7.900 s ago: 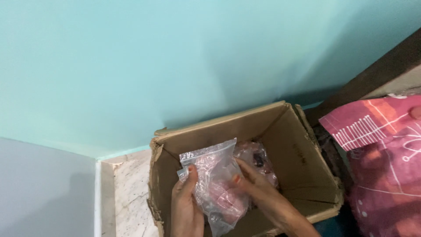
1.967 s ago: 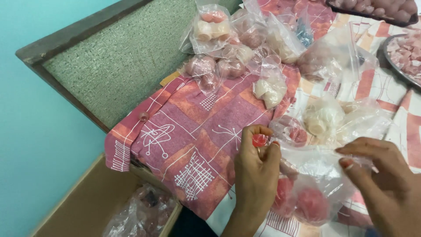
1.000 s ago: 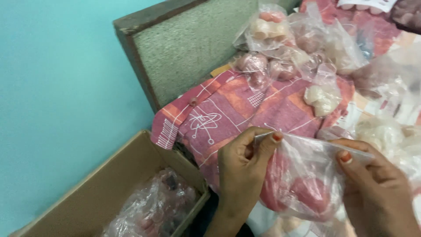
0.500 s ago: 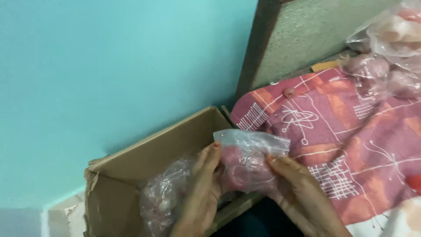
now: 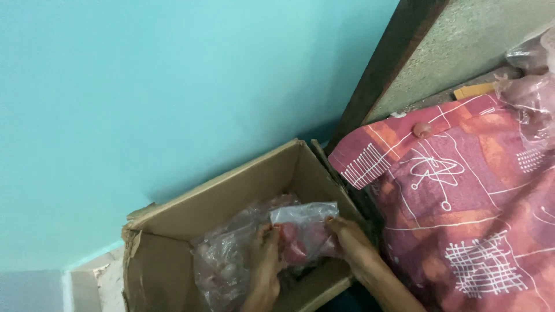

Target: The person picks up plastic bags containing candles from a bed, puts some bags into a cardboard box, and seals others by hand.

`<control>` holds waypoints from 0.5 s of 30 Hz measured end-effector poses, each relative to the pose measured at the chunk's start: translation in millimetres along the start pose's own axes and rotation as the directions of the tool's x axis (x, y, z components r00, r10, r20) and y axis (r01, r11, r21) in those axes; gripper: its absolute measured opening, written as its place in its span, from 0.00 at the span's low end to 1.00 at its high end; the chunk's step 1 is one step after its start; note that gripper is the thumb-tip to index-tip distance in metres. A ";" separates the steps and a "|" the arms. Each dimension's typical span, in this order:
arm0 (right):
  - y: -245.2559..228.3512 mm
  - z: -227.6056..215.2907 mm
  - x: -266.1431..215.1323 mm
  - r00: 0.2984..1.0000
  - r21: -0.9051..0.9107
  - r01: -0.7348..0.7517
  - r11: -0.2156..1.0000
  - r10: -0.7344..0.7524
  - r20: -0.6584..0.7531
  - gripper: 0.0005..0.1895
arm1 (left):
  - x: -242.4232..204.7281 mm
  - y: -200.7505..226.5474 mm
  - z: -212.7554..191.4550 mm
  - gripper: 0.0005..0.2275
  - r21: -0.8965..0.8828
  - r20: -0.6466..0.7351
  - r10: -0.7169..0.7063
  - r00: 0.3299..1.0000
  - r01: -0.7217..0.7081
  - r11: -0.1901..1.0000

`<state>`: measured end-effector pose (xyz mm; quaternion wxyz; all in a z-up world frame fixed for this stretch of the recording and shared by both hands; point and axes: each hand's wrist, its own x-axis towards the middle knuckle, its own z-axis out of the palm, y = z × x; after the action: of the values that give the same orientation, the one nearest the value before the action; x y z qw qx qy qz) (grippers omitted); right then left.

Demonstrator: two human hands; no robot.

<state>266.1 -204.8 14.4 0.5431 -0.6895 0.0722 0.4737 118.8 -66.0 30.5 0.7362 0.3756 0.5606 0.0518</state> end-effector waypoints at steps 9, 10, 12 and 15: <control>68.1 -29.1 89.0 0.897 -0.503 0.221 0.835 -0.377 -0.232 0.20 | 112.0 -102.8 -23.7 0.24 0.033 0.033 0.013 0.999 -0.014 0.999; 63.0 -28.9 80.0 0.895 -0.501 0.221 0.837 -0.378 -0.236 0.20 | 112.8 -102.0 -25.5 0.24 0.036 0.037 0.013 0.999 -0.015 0.999; 53.8 -28.1 60.8 0.876 -0.502 0.310 0.808 -0.448 -0.180 0.24 | 113.2 -101.5 -30.1 0.31 0.003 0.005 0.010 1.000 -0.010 1.000; 0.8 -4.5 -36.6 0.930 -0.347 0.298 0.889 -0.352 -0.105 0.24 | 117.0 -100.9 -23.8 0.28 -0.071 0.010 0.065 0.998 -0.064 0.995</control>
<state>248.4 -224.0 40.5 0.4859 -0.8085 -0.0788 0.3224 106.2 -68.0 -125.3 0.7503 0.3675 0.5416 0.0929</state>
